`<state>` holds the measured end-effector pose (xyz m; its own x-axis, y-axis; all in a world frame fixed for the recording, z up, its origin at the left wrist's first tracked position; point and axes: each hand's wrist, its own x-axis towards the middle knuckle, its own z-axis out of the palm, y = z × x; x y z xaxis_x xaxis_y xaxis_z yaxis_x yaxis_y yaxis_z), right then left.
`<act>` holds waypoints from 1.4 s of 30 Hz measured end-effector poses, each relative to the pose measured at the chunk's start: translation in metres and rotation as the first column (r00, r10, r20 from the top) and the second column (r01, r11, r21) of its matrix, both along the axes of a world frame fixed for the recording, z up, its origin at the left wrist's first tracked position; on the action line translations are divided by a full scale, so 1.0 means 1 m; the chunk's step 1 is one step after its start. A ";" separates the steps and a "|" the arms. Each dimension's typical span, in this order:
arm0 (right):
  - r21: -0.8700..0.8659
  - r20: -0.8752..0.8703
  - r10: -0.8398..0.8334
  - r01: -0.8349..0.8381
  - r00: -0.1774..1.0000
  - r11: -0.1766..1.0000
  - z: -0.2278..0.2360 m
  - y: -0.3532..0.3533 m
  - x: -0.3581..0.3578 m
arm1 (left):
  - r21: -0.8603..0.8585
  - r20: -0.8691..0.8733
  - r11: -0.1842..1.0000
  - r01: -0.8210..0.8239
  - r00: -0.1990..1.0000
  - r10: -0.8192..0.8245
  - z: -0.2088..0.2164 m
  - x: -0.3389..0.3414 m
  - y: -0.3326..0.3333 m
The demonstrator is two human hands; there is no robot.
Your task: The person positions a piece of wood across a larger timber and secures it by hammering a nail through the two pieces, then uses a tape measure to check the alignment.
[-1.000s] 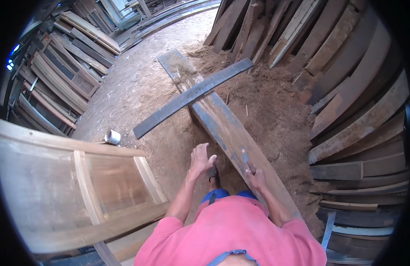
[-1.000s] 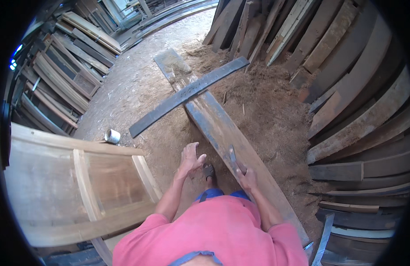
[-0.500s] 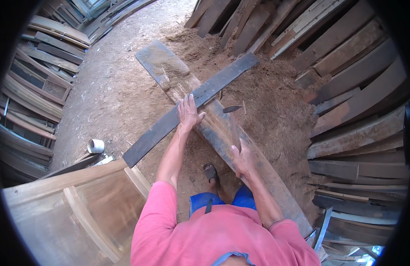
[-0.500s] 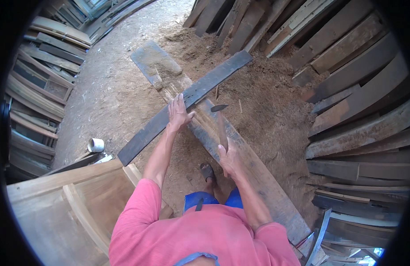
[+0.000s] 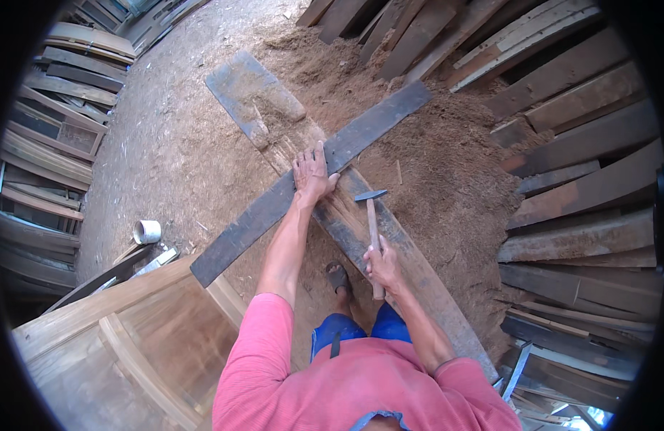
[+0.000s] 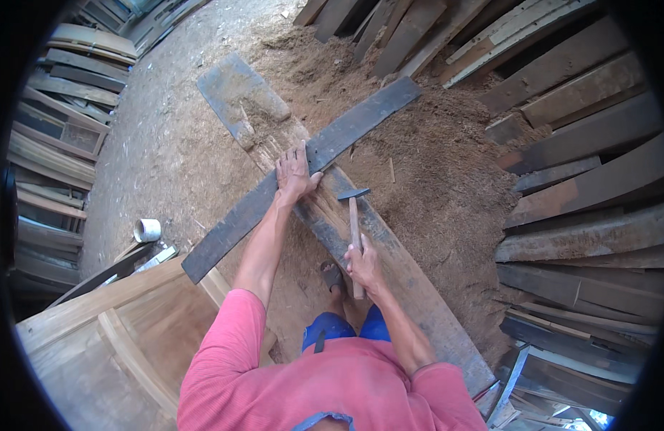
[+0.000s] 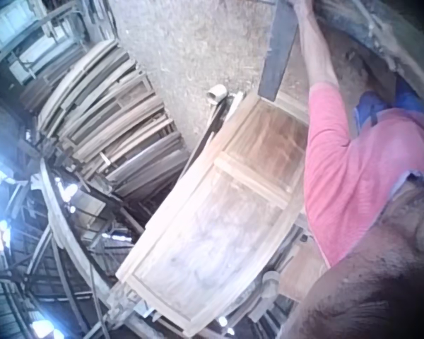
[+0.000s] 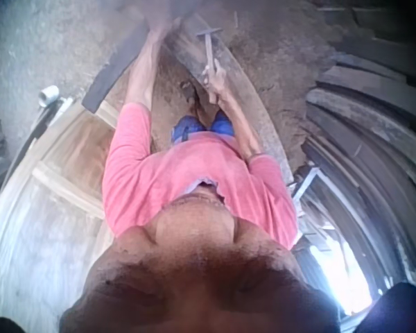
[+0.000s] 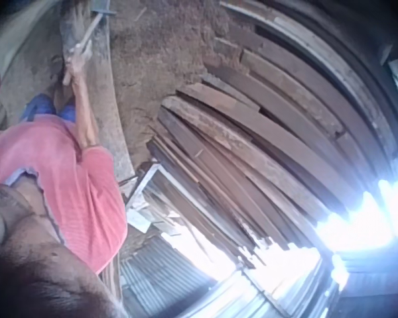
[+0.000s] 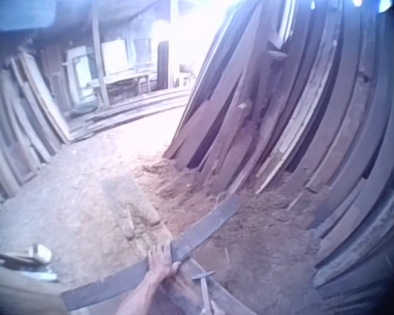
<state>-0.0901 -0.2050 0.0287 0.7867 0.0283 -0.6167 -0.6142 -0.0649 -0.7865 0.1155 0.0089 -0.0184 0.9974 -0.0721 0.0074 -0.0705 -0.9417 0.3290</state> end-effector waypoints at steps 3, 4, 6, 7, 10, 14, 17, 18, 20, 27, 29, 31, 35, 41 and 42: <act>-0.049 0.021 0.004 -0.003 1.000 0.999 0.003 -0.005 0.011 | -0.008 0.023 1.000 -0.001 1.000 0.001 -0.003 -0.002 -0.004; -0.046 0.020 0.004 -0.003 1.000 0.999 0.004 -0.006 0.016 | -0.005 0.022 1.000 -0.001 1.000 0.002 -0.004 -0.002 -0.004; -0.084 0.103 0.067 -0.059 0.992 0.995 0.010 -0.007 0.024 | 0.014 0.080 1.000 -0.010 0.997 0.009 -0.007 -0.003 -0.004; -0.081 0.102 0.070 -0.062 0.992 0.995 0.014 -0.006 0.029 | 0.017 0.079 1.000 -0.013 0.997 0.012 -0.009 -0.002 -0.002; -0.105 0.183 0.081 -0.062 0.980 0.992 0.019 -0.005 0.038 | -0.037 0.083 0.999 -0.005 0.996 0.008 -0.009 0.001 -0.001; -0.111 0.183 0.092 -0.073 0.979 0.991 0.016 -0.009 0.042 | -0.029 0.011 0.997 -0.069 0.998 0.070 -0.003 0.001 -0.007; -0.209 0.222 0.139 -0.092 0.965 0.973 -0.003 -0.017 0.041 | -0.011 -0.048 0.997 -0.079 0.996 0.078 -0.002 0.003 -0.006; -0.290 0.278 0.171 -0.087 0.945 0.953 -0.010 -0.017 0.042 | -0.020 -0.058 0.998 -0.063 0.996 0.062 -0.003 0.004 -0.004; -0.460 0.453 0.266 -0.033 0.851 0.888 -0.025 -0.017 0.049 | -0.051 -0.037 0.997 -0.063 0.997 0.061 -0.005 0.002 -0.002; -0.519 0.481 0.352 -0.064 0.803 0.853 0.053 0.013 0.112 | -0.085 -0.034 0.994 -0.068 0.997 0.065 -0.009 0.005 0.005; -0.524 0.571 0.332 0.022 0.750 0.851 0.038 0.023 0.119 | -0.085 -0.031 0.993 -0.076 0.997 0.073 -0.010 0.006 0.005; -0.521 0.655 0.310 0.114 0.689 0.846 0.024 0.025 0.132 | -0.087 -0.029 0.993 -0.077 0.997 0.075 -0.010 0.007 0.002; -0.611 0.240 0.486 -0.259 0.840 0.748 0.035 0.024 0.144 | -0.094 0.033 0.994 -0.054 0.998 0.057 -0.017 0.004 0.011; -0.583 0.697 0.430 0.105 0.574 0.806 0.031 0.021 0.142 | -0.102 0.042 0.994 -0.047 0.998 0.052 -0.014 0.005 0.002; -0.706 0.441 0.550 -0.104 0.710 0.700 0.025 0.019 0.144 | -0.133 -0.034 0.990 -0.045 0.999 0.041 -0.014 0.005 0.001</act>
